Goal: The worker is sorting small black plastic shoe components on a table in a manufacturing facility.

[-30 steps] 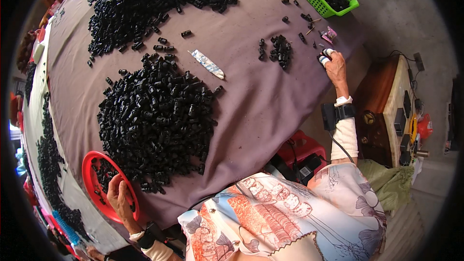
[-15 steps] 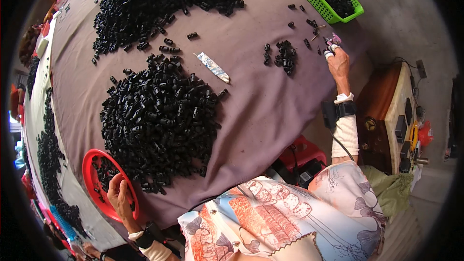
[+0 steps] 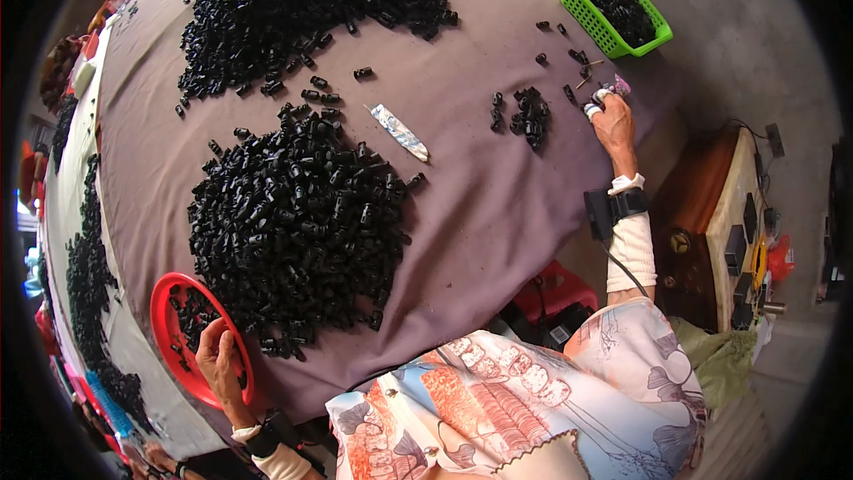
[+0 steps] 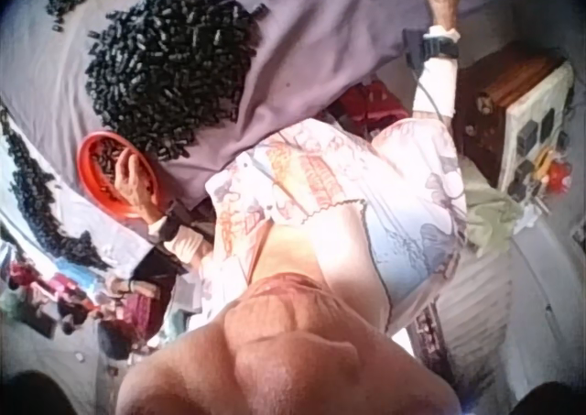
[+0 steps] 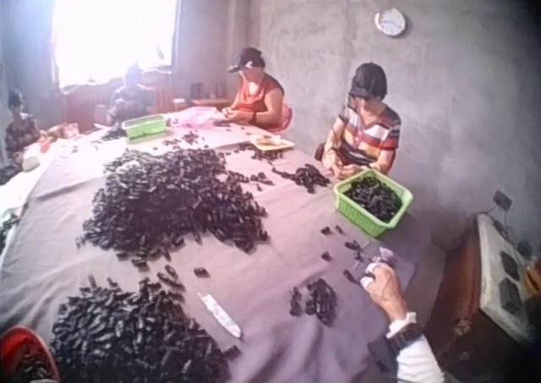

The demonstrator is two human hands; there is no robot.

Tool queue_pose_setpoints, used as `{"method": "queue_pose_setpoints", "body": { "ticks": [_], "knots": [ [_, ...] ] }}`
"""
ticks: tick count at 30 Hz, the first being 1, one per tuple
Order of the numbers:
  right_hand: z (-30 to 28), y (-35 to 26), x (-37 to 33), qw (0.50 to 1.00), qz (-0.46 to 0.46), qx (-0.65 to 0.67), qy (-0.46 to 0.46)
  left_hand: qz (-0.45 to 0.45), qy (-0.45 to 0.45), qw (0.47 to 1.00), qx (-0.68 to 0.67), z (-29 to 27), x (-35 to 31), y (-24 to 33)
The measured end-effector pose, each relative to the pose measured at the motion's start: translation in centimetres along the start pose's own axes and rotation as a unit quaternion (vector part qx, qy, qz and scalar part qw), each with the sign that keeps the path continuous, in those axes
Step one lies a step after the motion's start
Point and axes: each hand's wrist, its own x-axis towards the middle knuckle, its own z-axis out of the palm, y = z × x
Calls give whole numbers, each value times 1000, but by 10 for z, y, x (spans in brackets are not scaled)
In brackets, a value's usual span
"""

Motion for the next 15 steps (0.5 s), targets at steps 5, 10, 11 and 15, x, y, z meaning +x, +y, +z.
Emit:
{"method": "queue_pose_setpoints", "body": {
  "ticks": [5,10,11,15],
  "knots": [
    [2,16,44,1000,0,-2,-8,-45,-15,998,-31,0,-2,2],
    [17,20,96,999,-11,15,-33,-34,-5,999,-14,-3,-1,-6],
    [16,24,106,998,7,17,-66,-28,-3,1000,-13,-3,-1,-7],
    [30,39,118,984,-8,-32,-175,-53,-2,999,-1,-4,-2,-2]
  ]
}}
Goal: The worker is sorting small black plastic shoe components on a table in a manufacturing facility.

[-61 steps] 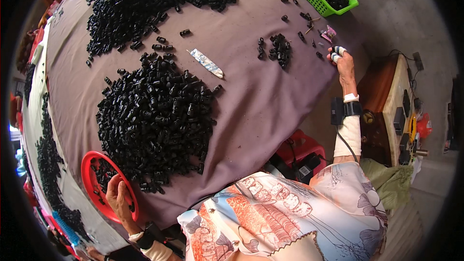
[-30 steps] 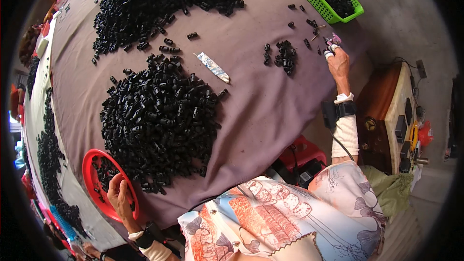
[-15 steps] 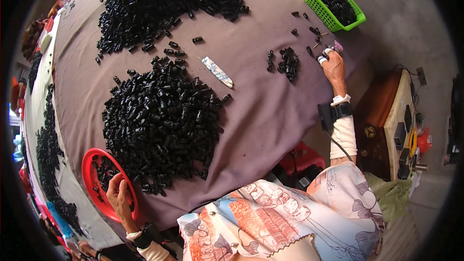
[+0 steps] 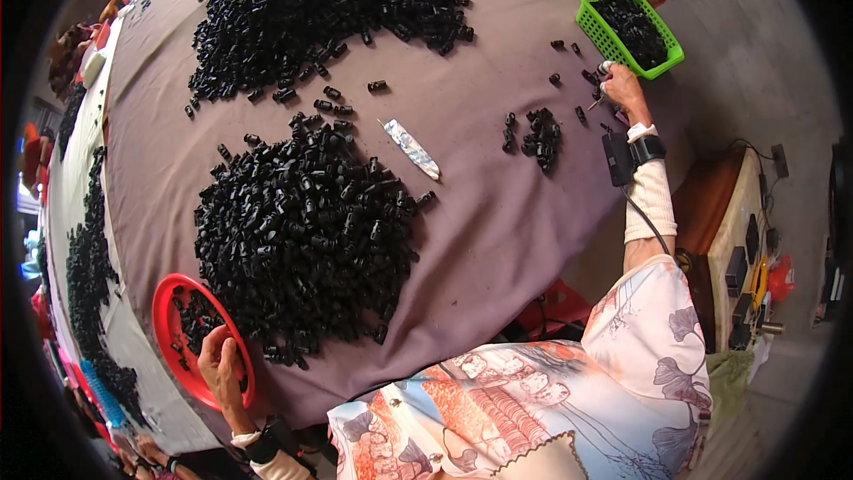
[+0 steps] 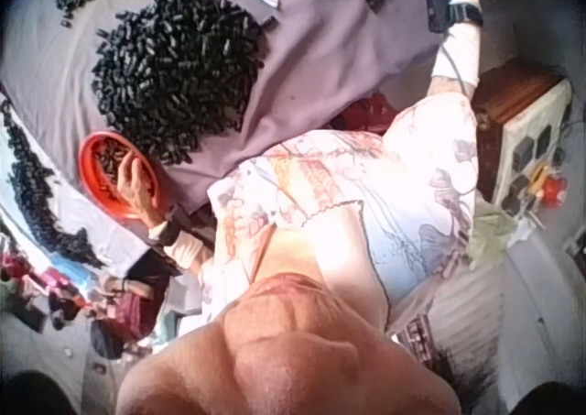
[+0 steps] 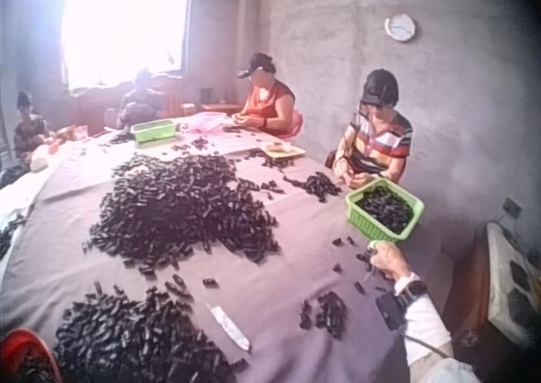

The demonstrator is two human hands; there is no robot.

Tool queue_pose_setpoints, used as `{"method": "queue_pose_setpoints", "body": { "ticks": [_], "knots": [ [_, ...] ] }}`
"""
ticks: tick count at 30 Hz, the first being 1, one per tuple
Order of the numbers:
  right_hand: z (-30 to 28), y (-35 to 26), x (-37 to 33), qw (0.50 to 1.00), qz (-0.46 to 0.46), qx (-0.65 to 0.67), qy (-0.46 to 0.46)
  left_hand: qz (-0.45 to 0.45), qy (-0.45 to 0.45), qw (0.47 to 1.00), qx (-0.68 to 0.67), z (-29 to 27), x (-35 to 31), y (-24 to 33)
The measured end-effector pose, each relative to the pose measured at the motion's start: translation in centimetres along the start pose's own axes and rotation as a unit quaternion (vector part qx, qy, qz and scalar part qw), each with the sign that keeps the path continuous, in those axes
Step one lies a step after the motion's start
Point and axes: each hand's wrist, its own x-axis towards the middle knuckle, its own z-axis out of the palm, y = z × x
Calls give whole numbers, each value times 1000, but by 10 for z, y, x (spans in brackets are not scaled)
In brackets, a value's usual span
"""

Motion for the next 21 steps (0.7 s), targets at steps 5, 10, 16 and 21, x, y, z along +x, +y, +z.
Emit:
{"method": "queue_pose_setpoints", "body": {
  "ticks": [5,10,16,21],
  "knots": [
    [11,20,-2,997,-14,-47,56,48,21,999,7,6,2,1],
    [-3,23,-14,999,13,-16,27,21,14,1000,4,12,-2,19],
    [-7,5,-25,996,12,21,81,23,13,1000,10,9,-1,11],
    [-3,2,-28,996,-42,24,80,67,20,997,29,7,2,1]
  ]
}}
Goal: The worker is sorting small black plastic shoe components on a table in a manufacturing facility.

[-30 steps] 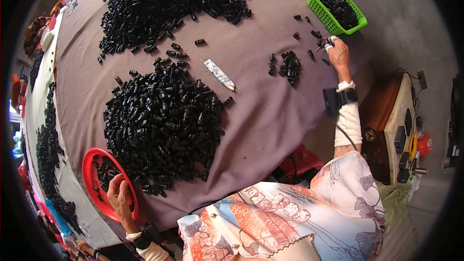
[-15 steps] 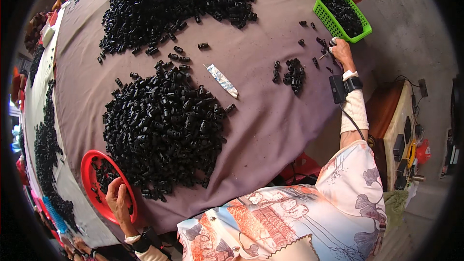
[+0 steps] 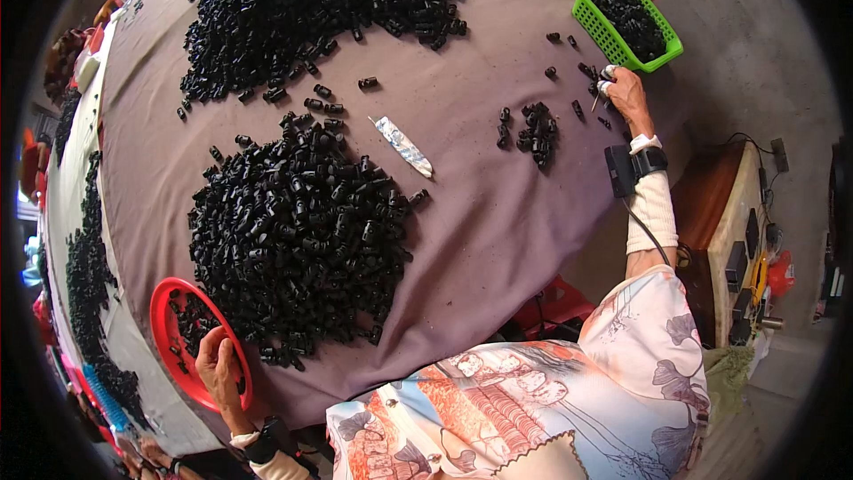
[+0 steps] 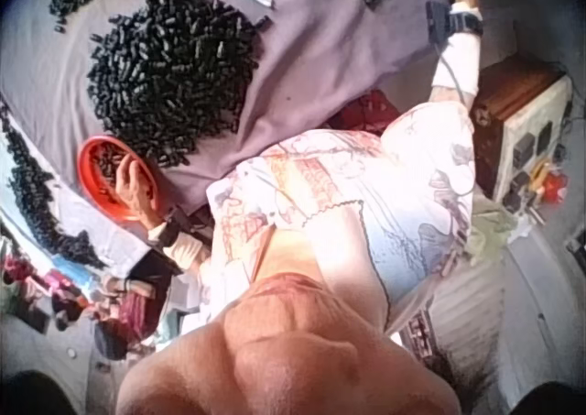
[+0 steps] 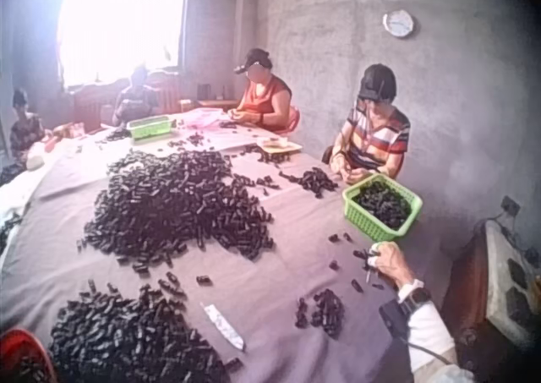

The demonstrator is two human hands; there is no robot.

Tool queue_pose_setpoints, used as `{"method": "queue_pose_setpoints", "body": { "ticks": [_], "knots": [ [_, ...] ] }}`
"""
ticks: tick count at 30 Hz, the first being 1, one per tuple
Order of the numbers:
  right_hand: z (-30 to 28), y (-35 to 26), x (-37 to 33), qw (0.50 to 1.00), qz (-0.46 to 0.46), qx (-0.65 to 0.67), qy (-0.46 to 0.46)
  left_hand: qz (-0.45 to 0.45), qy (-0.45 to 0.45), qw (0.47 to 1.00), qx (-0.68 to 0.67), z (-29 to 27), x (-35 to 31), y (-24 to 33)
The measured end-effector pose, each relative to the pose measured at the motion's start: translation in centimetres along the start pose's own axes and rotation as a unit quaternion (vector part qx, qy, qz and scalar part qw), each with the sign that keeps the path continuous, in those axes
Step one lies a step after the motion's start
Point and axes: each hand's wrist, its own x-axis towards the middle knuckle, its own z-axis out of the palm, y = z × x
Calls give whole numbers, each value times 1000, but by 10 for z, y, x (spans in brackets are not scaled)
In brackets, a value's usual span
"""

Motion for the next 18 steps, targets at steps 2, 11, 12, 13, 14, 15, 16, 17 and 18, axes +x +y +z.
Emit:
{"method": "queue_pose_setpoints", "body": {
  "ticks": [2,11,12,13,14,15,16,17,18],
  "knots": [
    [-3,-3,0,1000,10,-4,-10,-24,-7,1000,-16,1,-1,3],
    [-1,-5,0,993,95,62,-11,-33,-8,999,-5,2,-1,11],
    [-2,-12,-2,995,63,60,-39,-34,-7,999,-4,2,-1,9],
    [-4,-15,-4,996,31,57,-65,-22,1,1000,-2,2,-1,7],
    [-4,-16,-4,996,32,56,-66,-11,8,1000,0,3,-1,6],
    [-3,-15,-4,997,4,43,-57,-11,7,1000,0,2,-1,6],
    [-2,-19,-4,998,-23,31,-49,-34,-4,999,-13,2,-1,12],
    [-3,-22,-4,998,-23,31,-49,-57,-16,998,-26,3,-1,15],
    [-4,-26,-4,996,-13,36,-76,-57,-16,998,-26,2,-1,12]
  ]
}}
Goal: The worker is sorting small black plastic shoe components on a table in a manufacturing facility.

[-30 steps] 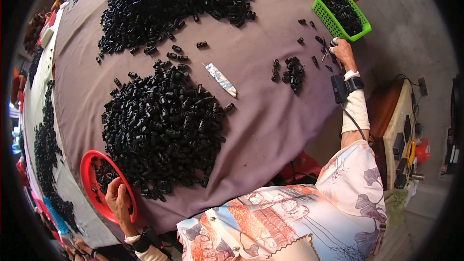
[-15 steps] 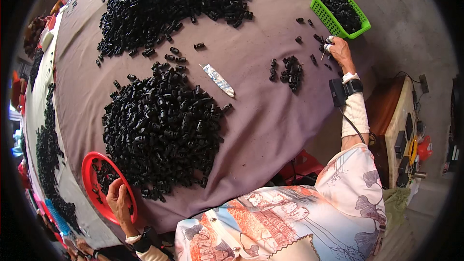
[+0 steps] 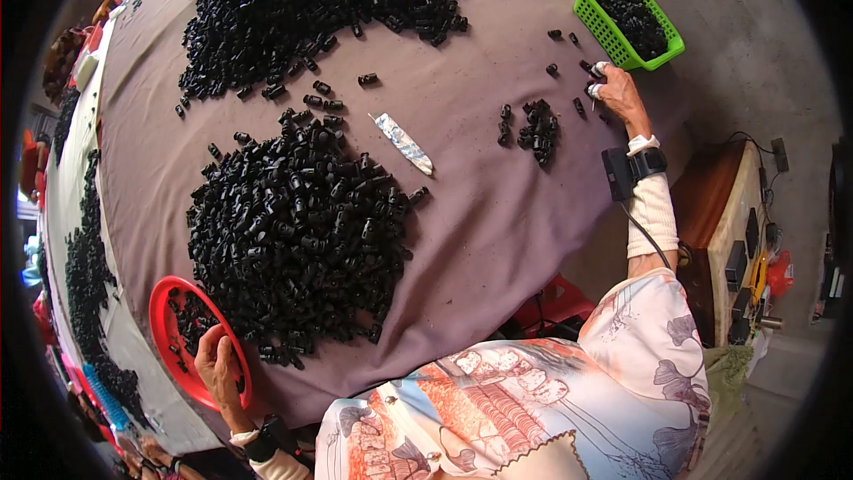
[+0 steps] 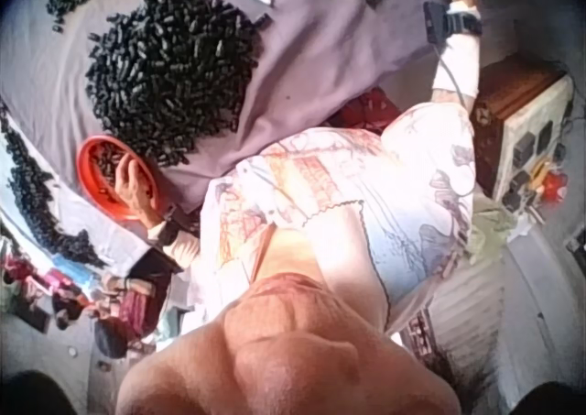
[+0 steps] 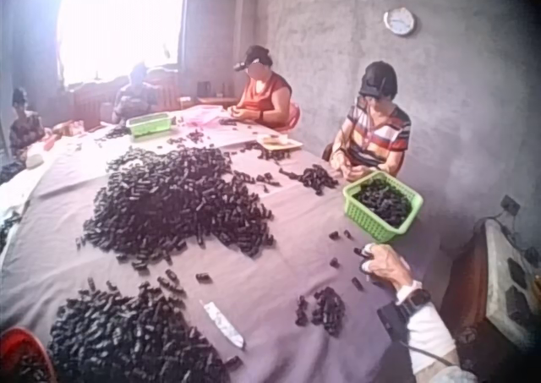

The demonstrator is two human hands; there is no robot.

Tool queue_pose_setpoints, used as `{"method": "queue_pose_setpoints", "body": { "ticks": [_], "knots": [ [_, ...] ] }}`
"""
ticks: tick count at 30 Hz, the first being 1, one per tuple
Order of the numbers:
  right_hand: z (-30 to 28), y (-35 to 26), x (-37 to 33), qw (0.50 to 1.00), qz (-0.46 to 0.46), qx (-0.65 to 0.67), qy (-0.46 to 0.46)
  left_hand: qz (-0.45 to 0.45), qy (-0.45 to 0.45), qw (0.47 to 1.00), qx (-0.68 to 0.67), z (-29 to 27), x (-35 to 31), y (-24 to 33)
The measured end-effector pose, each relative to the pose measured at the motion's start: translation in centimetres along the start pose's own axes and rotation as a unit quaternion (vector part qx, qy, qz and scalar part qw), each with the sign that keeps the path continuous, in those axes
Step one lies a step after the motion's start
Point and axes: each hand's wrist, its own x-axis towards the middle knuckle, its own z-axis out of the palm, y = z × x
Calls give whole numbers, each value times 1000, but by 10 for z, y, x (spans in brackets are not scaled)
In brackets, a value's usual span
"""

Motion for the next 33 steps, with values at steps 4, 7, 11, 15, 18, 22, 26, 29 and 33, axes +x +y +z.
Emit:
{"method": "queue_pose_setpoints", "body": {
  "ticks": [4,7,11,15,18,22,26,29,33],
  "knots": [
    [-3,-14,-2,995,-23,79,-48,14,7,1000,11,-3,2,-7],
    [10,1,5,976,-9,218,-9,13,2,1000,17,-7,4,-14],
    [4,27,17,960,89,261,42,3,-3,1000,13,-8,5,-18],
    [2,36,25,995,34,39,85,16,2,1000,20,-7,5,-18],
    [11,33,29,999,36,12,32,2,-3,1000,7,-7,5,-15],
    [8,14,34,998,-49,49,10,-9,-1,1000,11,-8,4,-14],
    [4,13,41,988,18,150,23,-3,4,1000,8,-6,4,-14],
    [13,20,45,989,31,139,51,7,0,1000,5,-5,4,-13],
    [24,9,43,982,-165,7,90,-16,-1,1000,-12,-5,3,-10]
  ]
}}
